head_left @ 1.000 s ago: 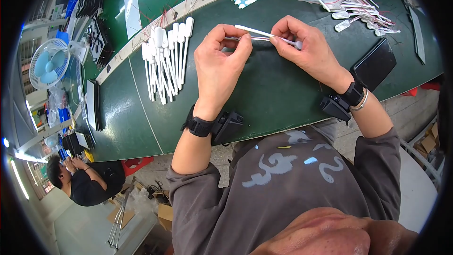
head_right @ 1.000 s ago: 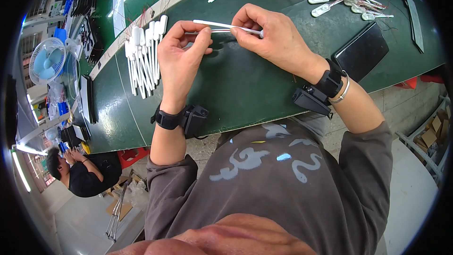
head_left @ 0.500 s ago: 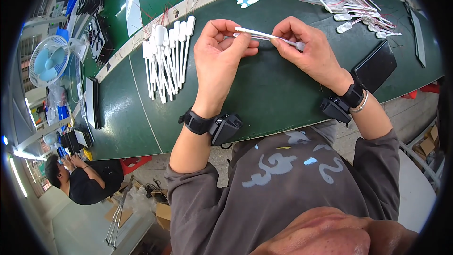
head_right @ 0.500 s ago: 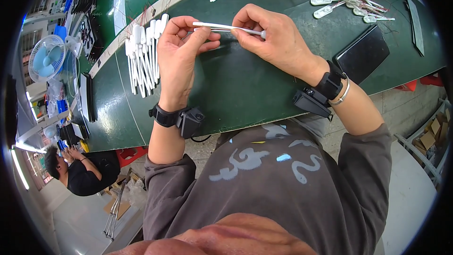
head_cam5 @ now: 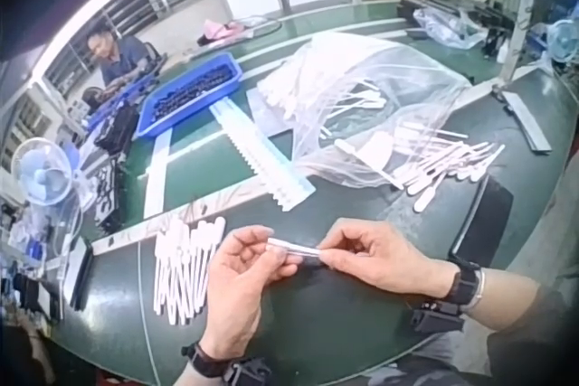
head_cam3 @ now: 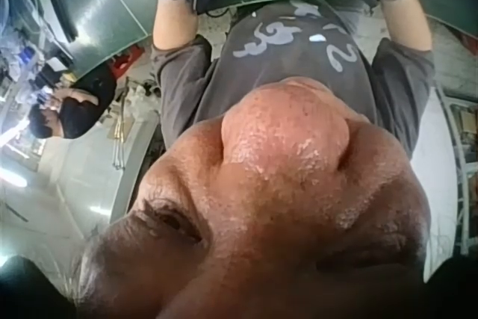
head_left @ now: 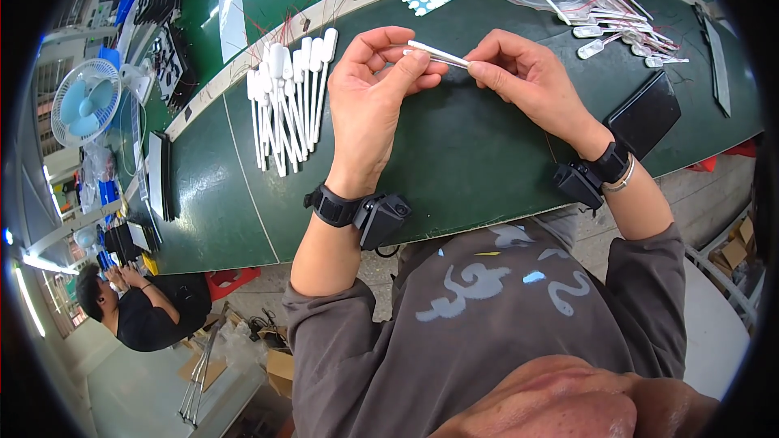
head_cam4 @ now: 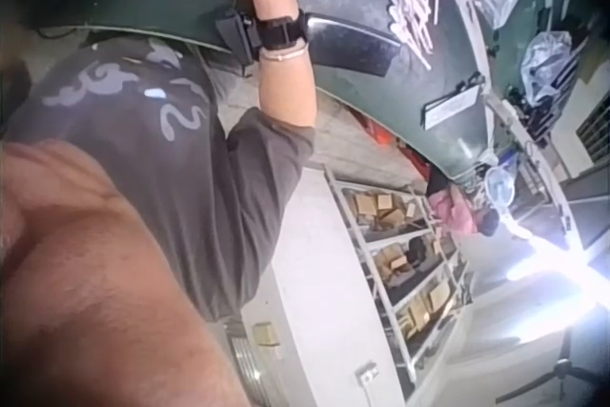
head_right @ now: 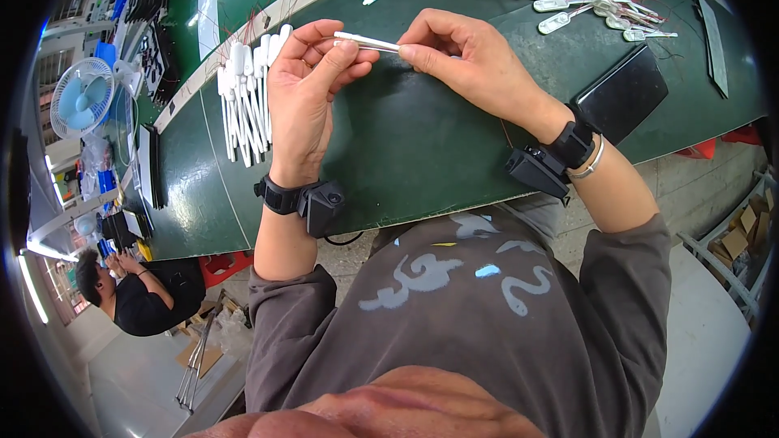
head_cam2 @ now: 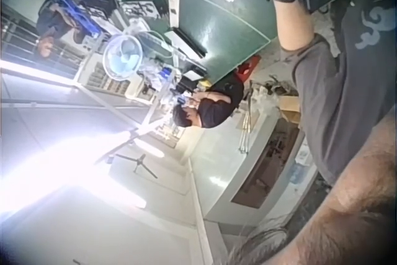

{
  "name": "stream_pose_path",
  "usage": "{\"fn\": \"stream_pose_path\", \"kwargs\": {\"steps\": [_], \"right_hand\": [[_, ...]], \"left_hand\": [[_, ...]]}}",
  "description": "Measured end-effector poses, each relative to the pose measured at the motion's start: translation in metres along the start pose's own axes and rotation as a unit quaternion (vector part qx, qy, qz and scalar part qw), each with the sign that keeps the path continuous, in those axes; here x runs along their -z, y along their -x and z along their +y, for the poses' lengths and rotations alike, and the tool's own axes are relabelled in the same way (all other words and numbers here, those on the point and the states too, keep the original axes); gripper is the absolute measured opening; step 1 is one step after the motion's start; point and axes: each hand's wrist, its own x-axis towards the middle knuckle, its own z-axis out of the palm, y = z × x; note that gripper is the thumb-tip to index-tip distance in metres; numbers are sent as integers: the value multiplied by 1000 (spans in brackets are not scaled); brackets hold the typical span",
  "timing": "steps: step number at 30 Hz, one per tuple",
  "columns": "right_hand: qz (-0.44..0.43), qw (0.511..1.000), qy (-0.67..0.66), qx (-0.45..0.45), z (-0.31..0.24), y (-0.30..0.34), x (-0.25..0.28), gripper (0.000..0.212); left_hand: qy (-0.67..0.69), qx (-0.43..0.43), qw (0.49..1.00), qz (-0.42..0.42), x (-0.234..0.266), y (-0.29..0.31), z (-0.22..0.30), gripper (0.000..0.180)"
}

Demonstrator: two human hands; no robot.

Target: Assembling and inspecting long white plastic components at a factory workstation.

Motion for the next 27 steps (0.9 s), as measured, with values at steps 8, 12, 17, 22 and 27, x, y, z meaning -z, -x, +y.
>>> {"fn": "stream_pose_path", "kwargs": {"steps": [8,12,17,22,27], "right_hand": [[-45,989,-98,-96,-3,-1,5,13],[-35,992,-86,-85,-2,-1,5,13],[-13,997,-62,-33,1,-2,4,12],[1,1000,-6,-7,1,-1,4,12],[17,997,67,21,-2,0,2,12]], "left_hand": [[-2,23,1000,-1,-1,0,1,27],[-60,-14,998,-16,-2,0,1,31],[-60,-23,997,-37,2,-1,5,34],[-63,-31,997,-28,2,-2,3,36],[-125,-82,989,-16,1,0,0,37]]}}
